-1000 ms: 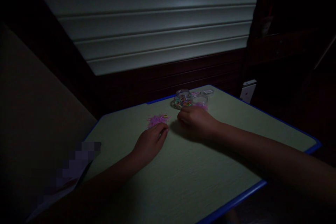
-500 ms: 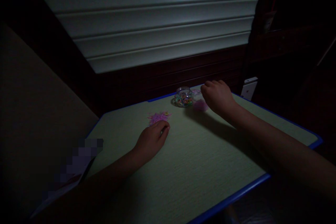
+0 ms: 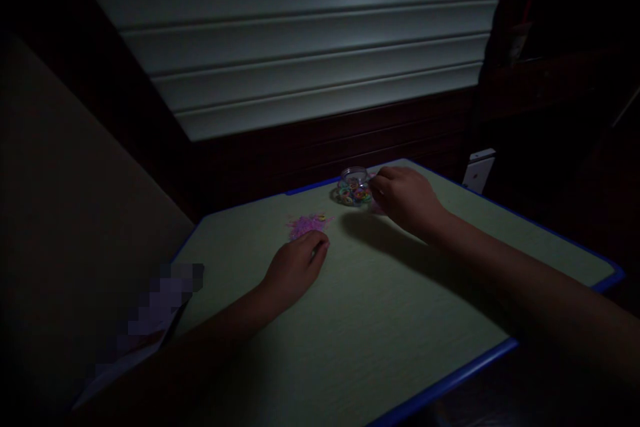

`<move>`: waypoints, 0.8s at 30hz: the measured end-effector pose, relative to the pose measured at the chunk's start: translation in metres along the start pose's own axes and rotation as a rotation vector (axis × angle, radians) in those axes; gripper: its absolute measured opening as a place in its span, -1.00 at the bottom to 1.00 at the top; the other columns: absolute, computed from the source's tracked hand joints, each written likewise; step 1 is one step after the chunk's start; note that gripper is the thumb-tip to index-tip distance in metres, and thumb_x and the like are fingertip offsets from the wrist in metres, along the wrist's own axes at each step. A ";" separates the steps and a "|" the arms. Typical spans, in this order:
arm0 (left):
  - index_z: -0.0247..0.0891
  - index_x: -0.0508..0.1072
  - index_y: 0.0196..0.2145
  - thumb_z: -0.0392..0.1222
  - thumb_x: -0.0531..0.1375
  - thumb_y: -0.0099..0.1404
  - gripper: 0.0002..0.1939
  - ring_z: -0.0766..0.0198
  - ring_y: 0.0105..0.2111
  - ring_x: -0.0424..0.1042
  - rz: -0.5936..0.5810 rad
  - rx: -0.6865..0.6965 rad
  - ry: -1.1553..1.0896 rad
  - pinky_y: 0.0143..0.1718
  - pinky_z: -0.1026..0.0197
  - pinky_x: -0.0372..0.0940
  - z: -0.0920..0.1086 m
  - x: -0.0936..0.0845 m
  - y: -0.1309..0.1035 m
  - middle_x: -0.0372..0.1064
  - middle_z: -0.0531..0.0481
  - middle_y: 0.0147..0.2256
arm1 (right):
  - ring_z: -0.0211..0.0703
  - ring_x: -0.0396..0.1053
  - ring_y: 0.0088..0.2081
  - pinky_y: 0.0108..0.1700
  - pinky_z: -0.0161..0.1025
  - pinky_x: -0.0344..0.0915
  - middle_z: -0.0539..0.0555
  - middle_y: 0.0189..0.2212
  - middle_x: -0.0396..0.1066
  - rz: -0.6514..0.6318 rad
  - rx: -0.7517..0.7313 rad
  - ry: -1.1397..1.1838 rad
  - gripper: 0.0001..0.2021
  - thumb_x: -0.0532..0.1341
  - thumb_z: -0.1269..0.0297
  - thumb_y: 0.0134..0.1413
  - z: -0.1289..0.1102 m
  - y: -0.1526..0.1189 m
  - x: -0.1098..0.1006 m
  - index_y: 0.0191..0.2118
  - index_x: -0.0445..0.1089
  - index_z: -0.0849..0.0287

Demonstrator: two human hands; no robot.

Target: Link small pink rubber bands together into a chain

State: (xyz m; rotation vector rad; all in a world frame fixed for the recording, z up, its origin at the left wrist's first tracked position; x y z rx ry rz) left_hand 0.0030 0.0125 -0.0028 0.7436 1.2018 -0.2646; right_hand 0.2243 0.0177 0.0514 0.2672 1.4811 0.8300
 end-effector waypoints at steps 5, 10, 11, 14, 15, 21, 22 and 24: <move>-0.18 0.24 -0.31 -0.21 -0.13 0.27 -0.82 0.33 -0.38 0.31 0.010 -0.005 -0.007 -0.34 0.29 0.17 0.002 0.000 -0.001 0.30 0.06 -0.35 | -0.27 0.28 -0.43 -0.40 -0.36 0.12 0.10 -0.39 0.36 -0.074 -0.062 0.414 -0.83 0.06 0.36 0.02 -0.018 -0.010 0.020 -0.32 0.37 0.23; -0.19 0.25 -0.32 -0.20 -0.12 0.27 -0.82 0.34 -0.38 0.31 -0.001 0.001 -0.013 -0.33 0.31 0.17 0.003 0.000 0.000 0.30 0.06 -0.34 | -0.31 0.26 -0.48 -0.43 -0.37 0.15 0.08 -0.45 0.35 -0.142 -0.047 0.607 -0.85 0.07 0.40 -0.02 -0.027 -0.014 0.037 -0.34 0.37 0.27; -0.19 0.25 -0.32 -0.20 -0.11 0.27 -0.82 0.34 -0.38 0.31 0.001 -0.002 -0.012 -0.33 0.31 0.16 0.003 0.000 0.000 0.30 0.06 -0.35 | -0.31 0.26 -0.49 -0.43 -0.38 0.15 0.08 -0.45 0.35 -0.140 -0.030 0.628 -0.84 0.07 0.40 -0.02 -0.028 -0.013 0.040 -0.34 0.37 0.27; -0.19 0.26 -0.32 -0.20 -0.11 0.26 -0.82 0.34 -0.38 0.32 0.006 -0.007 -0.009 -0.33 0.30 0.16 0.004 -0.001 0.000 0.30 0.05 -0.35 | -0.30 0.27 -0.48 -0.43 -0.38 0.16 0.08 -0.46 0.36 -0.146 0.031 0.676 -0.83 0.07 0.38 -0.02 -0.031 -0.010 0.048 -0.34 0.38 0.27; -0.19 0.26 -0.32 -0.20 -0.11 0.26 -0.82 0.34 -0.38 0.32 0.006 -0.007 -0.008 -0.34 0.30 0.16 0.004 -0.001 0.000 0.30 0.05 -0.35 | -0.30 0.28 -0.47 -0.43 -0.38 0.16 0.08 -0.45 0.37 -0.160 0.041 0.679 -0.83 0.07 0.37 -0.02 -0.033 -0.009 0.051 -0.34 0.38 0.27; -0.19 0.27 -0.32 -0.19 -0.11 0.26 -0.81 0.33 -0.38 0.32 0.002 -0.007 -0.004 -0.34 0.30 0.16 0.005 -0.001 -0.001 0.31 0.05 -0.35 | -0.27 0.29 -0.43 -0.39 -0.38 0.14 0.09 -0.42 0.39 -0.206 0.015 0.583 -0.81 0.07 0.35 0.00 -0.044 0.005 0.070 -0.29 0.38 0.27; -0.19 0.27 -0.32 -0.19 -0.11 0.26 -0.81 0.33 -0.38 0.32 0.003 -0.009 -0.005 -0.33 0.30 0.16 0.005 -0.001 -0.001 0.31 0.05 -0.35 | -0.27 0.29 -0.43 -0.39 -0.38 0.14 0.10 -0.42 0.39 -0.196 0.027 0.563 -0.80 0.07 0.34 0.01 -0.045 0.008 0.073 -0.27 0.38 0.26; -0.19 0.27 -0.33 -0.20 -0.11 0.26 -0.82 0.33 -0.38 0.32 0.005 -0.012 -0.002 -0.33 0.30 0.16 0.005 -0.001 -0.001 0.31 0.05 -0.35 | -0.26 0.29 -0.41 -0.37 -0.38 0.13 0.10 -0.41 0.39 -0.170 0.064 0.508 -0.79 0.06 0.30 0.03 -0.047 0.013 0.079 -0.27 0.38 0.25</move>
Point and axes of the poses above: each hand's wrist, its own y-axis towards the middle knuckle, its own x-axis out of the palm, z = x × y, the point moved 1 cm from there along y, towards the middle knuckle
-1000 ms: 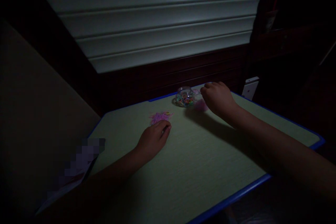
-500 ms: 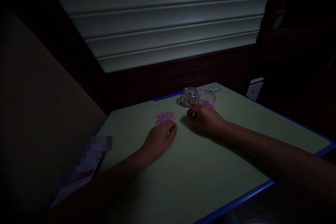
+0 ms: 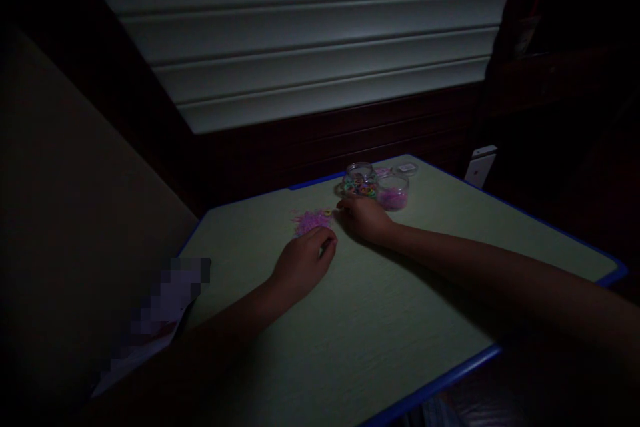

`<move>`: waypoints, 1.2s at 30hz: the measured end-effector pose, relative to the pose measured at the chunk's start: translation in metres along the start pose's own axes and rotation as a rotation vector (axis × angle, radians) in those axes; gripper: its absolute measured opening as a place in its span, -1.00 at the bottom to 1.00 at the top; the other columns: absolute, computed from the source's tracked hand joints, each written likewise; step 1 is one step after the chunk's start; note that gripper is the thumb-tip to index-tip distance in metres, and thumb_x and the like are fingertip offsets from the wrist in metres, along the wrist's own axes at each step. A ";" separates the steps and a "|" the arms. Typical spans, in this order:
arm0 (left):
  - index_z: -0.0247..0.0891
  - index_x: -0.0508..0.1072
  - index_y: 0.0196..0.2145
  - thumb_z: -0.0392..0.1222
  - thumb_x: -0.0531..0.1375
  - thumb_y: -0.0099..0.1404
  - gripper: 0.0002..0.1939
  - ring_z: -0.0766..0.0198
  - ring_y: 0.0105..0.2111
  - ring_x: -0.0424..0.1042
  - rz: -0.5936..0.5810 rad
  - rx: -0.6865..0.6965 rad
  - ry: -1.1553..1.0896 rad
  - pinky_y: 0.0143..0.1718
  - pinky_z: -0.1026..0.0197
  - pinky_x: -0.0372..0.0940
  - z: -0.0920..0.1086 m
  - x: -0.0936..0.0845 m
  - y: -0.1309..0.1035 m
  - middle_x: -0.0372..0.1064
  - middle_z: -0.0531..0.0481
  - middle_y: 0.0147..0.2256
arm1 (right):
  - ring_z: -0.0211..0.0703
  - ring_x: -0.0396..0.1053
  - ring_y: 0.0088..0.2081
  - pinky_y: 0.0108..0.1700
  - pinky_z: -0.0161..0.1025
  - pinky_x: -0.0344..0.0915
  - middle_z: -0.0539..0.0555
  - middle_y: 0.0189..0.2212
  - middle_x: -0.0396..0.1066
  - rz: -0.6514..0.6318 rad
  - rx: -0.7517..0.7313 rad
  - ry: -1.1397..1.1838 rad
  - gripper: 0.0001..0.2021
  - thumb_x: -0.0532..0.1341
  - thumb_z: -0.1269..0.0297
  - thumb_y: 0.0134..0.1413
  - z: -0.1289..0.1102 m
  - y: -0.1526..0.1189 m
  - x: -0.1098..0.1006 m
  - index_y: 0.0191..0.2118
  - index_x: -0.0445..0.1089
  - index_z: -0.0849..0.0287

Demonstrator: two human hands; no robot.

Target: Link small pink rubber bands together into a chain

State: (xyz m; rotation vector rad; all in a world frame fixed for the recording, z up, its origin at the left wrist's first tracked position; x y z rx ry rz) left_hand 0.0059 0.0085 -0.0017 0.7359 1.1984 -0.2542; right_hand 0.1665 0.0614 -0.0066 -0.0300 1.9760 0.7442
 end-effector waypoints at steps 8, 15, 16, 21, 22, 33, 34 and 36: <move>-0.19 0.26 -0.33 -0.20 -0.11 0.26 -0.82 0.34 -0.38 0.31 0.001 -0.001 0.006 -0.34 0.30 0.15 0.001 0.000 0.001 0.31 0.05 -0.34 | -0.21 0.30 -0.34 -0.31 -0.37 0.12 0.11 -0.39 0.38 -0.028 -0.007 -0.132 -0.77 0.05 0.26 0.05 0.004 0.006 0.004 -0.33 0.42 0.21; -0.20 0.27 -0.33 -0.20 -0.11 0.26 -0.81 0.33 -0.37 0.31 -0.005 -0.002 -0.010 -0.32 0.30 0.16 0.001 -0.001 0.001 0.31 0.04 -0.34 | -0.19 0.31 -0.32 -0.30 -0.36 0.12 0.14 -0.35 0.38 -0.051 0.039 -0.136 -0.80 0.06 0.31 0.03 0.002 0.006 0.004 -0.36 0.39 0.25; -0.20 0.28 -0.33 -0.20 -0.10 0.26 -0.82 0.33 -0.37 0.31 -0.006 -0.003 -0.012 -0.32 0.30 0.16 0.001 -0.001 0.001 0.31 0.04 -0.34 | -0.19 0.31 -0.33 -0.30 -0.35 0.12 0.15 -0.35 0.38 -0.047 0.043 -0.129 -0.81 0.06 0.32 0.03 0.002 0.005 0.004 -0.35 0.39 0.26; -0.20 0.29 -0.33 -0.19 -0.10 0.26 -0.81 0.33 -0.38 0.32 -0.020 -0.025 -0.008 -0.34 0.30 0.17 0.001 -0.002 0.001 0.32 0.03 -0.34 | -0.20 0.31 -0.33 -0.30 -0.36 0.14 0.15 -0.37 0.39 -0.031 0.046 -0.066 -0.84 0.05 0.42 0.00 0.002 0.002 0.000 -0.35 0.37 0.29; -0.19 0.29 -0.33 -0.19 -0.10 0.26 -0.81 0.33 -0.38 0.32 -0.022 -0.028 -0.008 -0.34 0.30 0.17 0.001 -0.002 0.001 0.32 0.03 -0.34 | -0.20 0.31 -0.34 -0.30 -0.36 0.14 0.15 -0.37 0.39 -0.031 0.039 -0.058 -0.83 0.05 0.45 -0.02 0.002 0.002 -0.002 -0.35 0.37 0.29; -0.19 0.28 -0.33 -0.21 -0.10 0.26 -0.82 0.34 -0.38 0.31 -0.018 -0.015 -0.007 -0.35 0.31 0.17 0.001 -0.003 0.000 0.32 0.05 -0.33 | -0.25 0.28 -0.43 -0.39 -0.35 0.17 0.12 -0.44 0.37 0.006 0.005 0.100 -0.85 0.07 0.46 -0.03 0.001 -0.026 -0.022 -0.38 0.38 0.29; -0.19 0.28 -0.33 -0.21 -0.10 0.26 -0.82 0.34 -0.38 0.31 -0.020 -0.014 -0.007 -0.35 0.31 0.17 0.001 -0.003 0.001 0.32 0.05 -0.34 | -0.24 0.28 -0.42 -0.37 -0.34 0.18 0.12 -0.44 0.36 0.018 -0.004 0.110 -0.85 0.07 0.46 -0.02 0.000 -0.030 -0.023 -0.37 0.38 0.28; -0.19 0.28 -0.33 -0.21 -0.10 0.26 -0.81 0.34 -0.39 0.32 -0.024 -0.020 -0.007 -0.34 0.31 0.17 0.001 -0.003 0.001 0.32 0.04 -0.34 | -0.23 0.28 -0.38 -0.34 -0.33 0.19 0.12 -0.42 0.35 0.026 -0.035 0.106 -0.84 0.06 0.46 0.00 -0.002 -0.034 -0.023 -0.35 0.38 0.28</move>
Point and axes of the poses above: each hand's wrist, its own y-axis towards the middle knuckle, its own x-axis out of the palm, z = x × y, the point moved 1 cm from there along y, towards the middle knuckle
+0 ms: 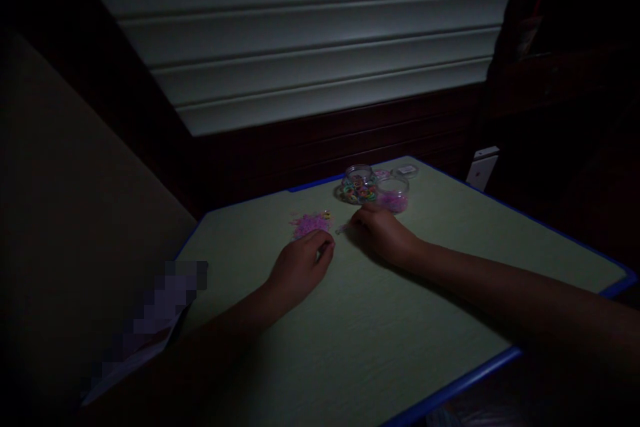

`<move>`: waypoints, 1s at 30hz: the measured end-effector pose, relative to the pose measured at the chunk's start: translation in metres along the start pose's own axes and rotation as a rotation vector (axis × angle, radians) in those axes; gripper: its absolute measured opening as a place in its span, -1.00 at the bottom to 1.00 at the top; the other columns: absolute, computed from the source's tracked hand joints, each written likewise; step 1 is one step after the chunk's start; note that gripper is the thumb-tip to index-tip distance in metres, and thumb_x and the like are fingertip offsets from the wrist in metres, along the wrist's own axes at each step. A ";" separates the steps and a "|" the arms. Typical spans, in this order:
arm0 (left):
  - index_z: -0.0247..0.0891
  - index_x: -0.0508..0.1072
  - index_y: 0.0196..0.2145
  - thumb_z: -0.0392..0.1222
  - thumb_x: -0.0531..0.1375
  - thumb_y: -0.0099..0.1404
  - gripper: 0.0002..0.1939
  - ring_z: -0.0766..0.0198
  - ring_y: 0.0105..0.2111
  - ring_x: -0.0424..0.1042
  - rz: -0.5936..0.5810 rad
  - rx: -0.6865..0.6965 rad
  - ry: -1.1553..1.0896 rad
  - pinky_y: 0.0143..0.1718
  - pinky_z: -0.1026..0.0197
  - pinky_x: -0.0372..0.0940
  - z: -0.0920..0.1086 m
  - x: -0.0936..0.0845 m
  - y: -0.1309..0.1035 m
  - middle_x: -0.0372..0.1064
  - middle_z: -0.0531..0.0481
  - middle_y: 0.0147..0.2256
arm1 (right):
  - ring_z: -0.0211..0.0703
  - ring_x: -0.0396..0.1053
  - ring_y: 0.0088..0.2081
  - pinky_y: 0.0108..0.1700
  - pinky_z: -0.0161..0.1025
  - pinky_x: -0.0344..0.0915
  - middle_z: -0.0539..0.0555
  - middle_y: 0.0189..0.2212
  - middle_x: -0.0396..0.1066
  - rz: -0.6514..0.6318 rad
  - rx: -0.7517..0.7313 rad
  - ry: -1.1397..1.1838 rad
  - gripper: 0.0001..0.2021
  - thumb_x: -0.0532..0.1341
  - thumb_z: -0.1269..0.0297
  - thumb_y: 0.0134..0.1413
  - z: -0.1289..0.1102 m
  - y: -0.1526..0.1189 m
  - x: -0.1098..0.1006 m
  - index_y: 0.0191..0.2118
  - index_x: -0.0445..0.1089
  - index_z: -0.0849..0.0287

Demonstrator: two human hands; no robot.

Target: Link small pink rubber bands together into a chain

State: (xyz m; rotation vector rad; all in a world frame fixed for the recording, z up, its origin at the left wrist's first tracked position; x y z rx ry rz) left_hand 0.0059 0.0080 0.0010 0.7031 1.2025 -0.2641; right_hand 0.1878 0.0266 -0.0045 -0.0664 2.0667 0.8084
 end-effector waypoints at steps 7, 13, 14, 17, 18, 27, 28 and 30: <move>-0.20 0.29 -0.33 -0.22 -0.09 0.25 -0.82 0.33 -0.39 0.31 -0.010 -0.010 -0.015 -0.34 0.30 0.18 -0.001 -0.001 0.000 0.32 0.03 -0.33 | -0.23 0.26 -0.37 -0.33 -0.34 0.15 0.14 -0.40 0.29 -0.056 -0.051 -0.176 -0.82 -0.01 0.46 0.07 0.000 0.002 0.002 -0.34 0.33 0.28; -0.20 0.29 -0.33 -0.23 -0.08 0.24 -0.83 0.34 -0.38 0.31 -0.009 -0.009 -0.022 -0.32 0.30 0.18 -0.001 -0.001 0.000 0.32 0.04 -0.33 | -0.28 0.22 -0.48 -0.44 -0.34 0.07 0.15 -0.39 0.28 -0.144 -0.018 -0.413 -0.85 -0.01 0.50 0.04 0.004 0.001 -0.009 -0.41 0.28 0.28; -0.20 0.29 -0.33 -0.23 -0.08 0.24 -0.83 0.34 -0.38 0.31 -0.009 -0.006 -0.019 -0.33 0.30 0.18 -0.001 -0.001 0.000 0.32 0.04 -0.33 | -0.28 0.22 -0.50 -0.46 -0.34 0.06 0.15 -0.36 0.28 -0.169 -0.028 -0.452 -0.85 -0.01 0.51 0.02 0.003 0.000 -0.011 -0.40 0.28 0.27; -0.20 0.28 -0.34 -0.23 -0.08 0.24 -0.84 0.34 -0.38 0.31 -0.007 0.004 -0.017 -0.33 0.31 0.18 -0.002 0.000 0.000 0.32 0.04 -0.34 | -0.26 0.24 -0.50 -0.49 -0.32 0.03 0.20 -0.29 0.28 -0.232 -0.069 -0.570 -0.84 -0.01 0.54 -0.01 -0.001 0.000 -0.017 -0.34 0.27 0.28; -0.20 0.28 -0.34 -0.23 -0.08 0.24 -0.84 0.34 -0.38 0.31 -0.005 0.006 -0.017 -0.33 0.30 0.18 -0.002 0.000 0.000 0.32 0.04 -0.34 | -0.25 0.25 -0.50 -0.50 -0.31 0.02 0.22 -0.27 0.28 -0.248 -0.073 -0.604 -0.83 -0.02 0.55 -0.01 -0.002 0.000 -0.018 -0.33 0.27 0.29; -0.20 0.30 -0.33 -0.22 -0.08 0.24 -0.82 0.33 -0.37 0.31 -0.006 -0.017 -0.022 -0.32 0.30 0.18 -0.001 -0.001 0.000 0.32 0.03 -0.33 | -0.24 0.25 -0.45 -0.44 -0.33 0.07 0.21 -0.28 0.27 -0.153 -0.020 -0.527 -0.83 -0.03 0.56 -0.02 -0.002 0.000 -0.025 -0.36 0.26 0.28; -0.20 0.30 -0.33 -0.23 -0.08 0.24 -0.82 0.33 -0.37 0.31 -0.002 -0.015 -0.026 -0.32 0.30 0.18 -0.001 -0.001 0.000 0.33 0.03 -0.33 | -0.24 0.25 -0.43 -0.41 -0.34 0.09 0.19 -0.30 0.28 -0.120 -0.011 -0.474 -0.84 -0.02 0.55 -0.01 -0.002 0.000 -0.025 -0.38 0.27 0.28; -0.20 0.29 -0.33 -0.23 -0.08 0.24 -0.83 0.34 -0.38 0.31 0.005 -0.012 -0.034 -0.33 0.30 0.18 -0.002 -0.001 0.000 0.33 0.04 -0.33 | -0.24 0.24 -0.40 -0.37 -0.34 0.11 0.15 -0.36 0.29 -0.057 0.005 -0.336 -0.85 -0.01 0.52 0.00 -0.002 0.001 -0.022 -0.41 0.28 0.27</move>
Point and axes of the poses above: each hand's wrist, its own y-axis towards the middle knuckle, its own x-axis out of the palm, z = x × y, the point moved 1 cm from there along y, towards the middle knuckle
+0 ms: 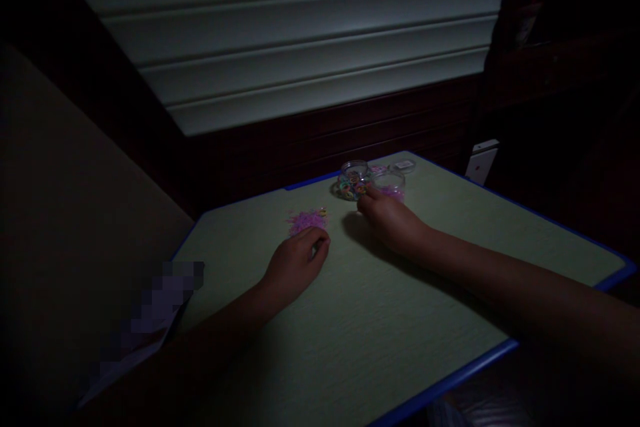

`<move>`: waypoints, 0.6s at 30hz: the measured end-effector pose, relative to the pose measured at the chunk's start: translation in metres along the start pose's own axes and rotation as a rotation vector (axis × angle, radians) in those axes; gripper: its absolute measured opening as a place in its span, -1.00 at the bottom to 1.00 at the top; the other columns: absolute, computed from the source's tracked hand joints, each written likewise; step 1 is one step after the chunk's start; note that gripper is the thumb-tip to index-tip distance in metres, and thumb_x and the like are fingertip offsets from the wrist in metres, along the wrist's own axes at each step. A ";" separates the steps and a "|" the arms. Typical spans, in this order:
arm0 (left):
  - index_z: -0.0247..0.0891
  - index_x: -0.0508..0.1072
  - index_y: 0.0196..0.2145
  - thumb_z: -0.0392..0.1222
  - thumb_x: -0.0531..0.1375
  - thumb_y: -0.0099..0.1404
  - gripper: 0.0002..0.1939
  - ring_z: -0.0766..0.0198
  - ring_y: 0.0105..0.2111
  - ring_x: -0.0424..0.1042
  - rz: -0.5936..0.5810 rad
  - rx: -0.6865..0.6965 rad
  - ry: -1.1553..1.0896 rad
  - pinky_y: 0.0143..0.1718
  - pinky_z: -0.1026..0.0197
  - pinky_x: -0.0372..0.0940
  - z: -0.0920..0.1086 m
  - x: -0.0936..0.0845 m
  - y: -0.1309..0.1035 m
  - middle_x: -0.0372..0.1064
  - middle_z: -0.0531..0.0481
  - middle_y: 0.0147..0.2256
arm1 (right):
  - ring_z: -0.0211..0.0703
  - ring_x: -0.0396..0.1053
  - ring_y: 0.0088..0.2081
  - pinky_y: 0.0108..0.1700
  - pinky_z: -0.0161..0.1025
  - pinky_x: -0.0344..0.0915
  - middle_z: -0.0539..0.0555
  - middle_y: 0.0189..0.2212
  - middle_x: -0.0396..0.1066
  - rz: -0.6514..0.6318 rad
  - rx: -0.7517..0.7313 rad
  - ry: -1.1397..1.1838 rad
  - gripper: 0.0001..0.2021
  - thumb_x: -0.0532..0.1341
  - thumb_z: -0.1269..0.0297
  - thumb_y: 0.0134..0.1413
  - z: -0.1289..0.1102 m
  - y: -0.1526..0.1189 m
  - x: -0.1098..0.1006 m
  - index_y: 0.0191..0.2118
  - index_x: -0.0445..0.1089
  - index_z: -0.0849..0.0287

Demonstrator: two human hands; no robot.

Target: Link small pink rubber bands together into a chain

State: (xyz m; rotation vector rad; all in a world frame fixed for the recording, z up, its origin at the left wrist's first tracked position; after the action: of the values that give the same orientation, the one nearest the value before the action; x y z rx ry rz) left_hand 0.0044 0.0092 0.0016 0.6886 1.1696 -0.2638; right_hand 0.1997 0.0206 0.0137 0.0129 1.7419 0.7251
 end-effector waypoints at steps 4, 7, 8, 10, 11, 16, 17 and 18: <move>-0.19 0.29 -0.33 -0.22 -0.08 0.24 -0.83 0.33 -0.37 0.31 0.005 -0.011 -0.009 -0.34 0.30 0.18 -0.002 0.001 0.000 0.34 0.04 -0.33 | -0.26 0.25 -0.40 -0.36 -0.37 0.14 0.10 -0.41 0.32 0.050 0.033 0.302 -0.85 0.02 0.54 -0.06 -0.005 -0.002 0.007 -0.38 0.29 0.26; -0.18 0.28 -0.29 -0.19 -0.08 0.24 -0.83 0.33 -0.40 0.32 0.008 -0.044 -0.025 -0.38 0.30 0.17 -0.002 0.001 0.000 0.35 0.05 -0.32 | -0.28 0.25 -0.41 -0.37 -0.38 0.15 0.06 -0.43 0.33 0.043 0.065 0.455 -0.86 0.01 0.52 -0.04 -0.008 -0.006 0.011 -0.35 0.27 0.25; -0.18 0.27 -0.27 -0.18 -0.08 0.25 -0.82 0.33 -0.40 0.32 0.010 -0.057 -0.033 -0.40 0.30 0.17 -0.002 0.001 0.001 0.35 0.05 -0.31 | -0.29 0.25 -0.43 -0.39 -0.38 0.15 0.05 -0.46 0.32 0.033 0.077 0.489 -0.87 0.01 0.48 -0.01 -0.009 -0.007 0.012 -0.35 0.27 0.24; -0.17 0.25 -0.21 -0.16 -0.08 0.25 -0.80 0.32 -0.41 0.33 0.016 -0.079 -0.051 -0.41 0.30 0.18 -0.002 0.001 0.001 0.36 0.04 -0.31 | -0.30 0.23 -0.48 -0.44 -0.39 0.13 0.02 -0.51 0.30 0.003 0.094 0.539 -0.88 -0.01 0.41 0.05 -0.011 -0.009 0.012 -0.36 0.25 0.23; -0.17 0.24 -0.18 -0.15 -0.07 0.25 -0.79 0.32 -0.41 0.33 0.020 -0.085 -0.058 -0.40 0.29 0.18 -0.002 0.001 0.001 0.37 0.04 -0.31 | -0.31 0.22 -0.50 -0.46 -0.40 0.12 0.01 -0.53 0.29 -0.013 0.099 0.556 -0.86 -0.02 0.37 0.07 -0.012 -0.009 0.012 -0.36 0.25 0.23; -0.14 0.20 -0.11 -0.12 -0.06 0.25 -0.75 0.32 -0.40 0.34 0.022 -0.075 -0.085 -0.38 0.29 0.19 -0.002 0.001 0.000 0.37 0.05 -0.29 | -0.32 0.21 -0.49 -0.46 -0.40 0.12 0.01 -0.51 0.29 -0.042 0.068 0.590 -0.85 -0.03 0.34 0.09 -0.017 -0.010 0.009 -0.35 0.25 0.22; -0.14 0.21 -0.12 -0.12 -0.06 0.25 -0.75 0.32 -0.39 0.34 0.021 -0.071 -0.087 -0.38 0.29 0.19 -0.002 0.001 0.000 0.37 0.05 -0.29 | -0.32 0.21 -0.48 -0.45 -0.40 0.12 0.01 -0.50 0.29 -0.043 0.054 0.588 -0.85 -0.02 0.35 0.09 -0.018 -0.010 0.009 -0.35 0.26 0.22; -0.14 0.22 -0.12 -0.11 -0.06 0.25 -0.75 0.31 -0.39 0.34 0.021 -0.070 -0.086 -0.38 0.29 0.19 -0.001 0.001 0.000 0.37 0.05 -0.29 | -0.32 0.22 -0.47 -0.43 -0.40 0.12 0.02 -0.49 0.30 -0.044 0.038 0.585 -0.86 -0.02 0.37 0.08 -0.019 -0.010 0.008 -0.35 0.26 0.22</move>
State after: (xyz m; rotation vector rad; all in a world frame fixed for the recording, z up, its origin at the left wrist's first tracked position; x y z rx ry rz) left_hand 0.0037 0.0104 0.0006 0.6220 1.0839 -0.2322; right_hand 0.1841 0.0066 0.0037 -0.2318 2.3030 0.7047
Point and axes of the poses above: each hand's wrist, its own y-axis towards the middle knuckle, its own x-axis out of the palm, z = x × y, the point moved 1 cm from there along y, towards the middle knuckle
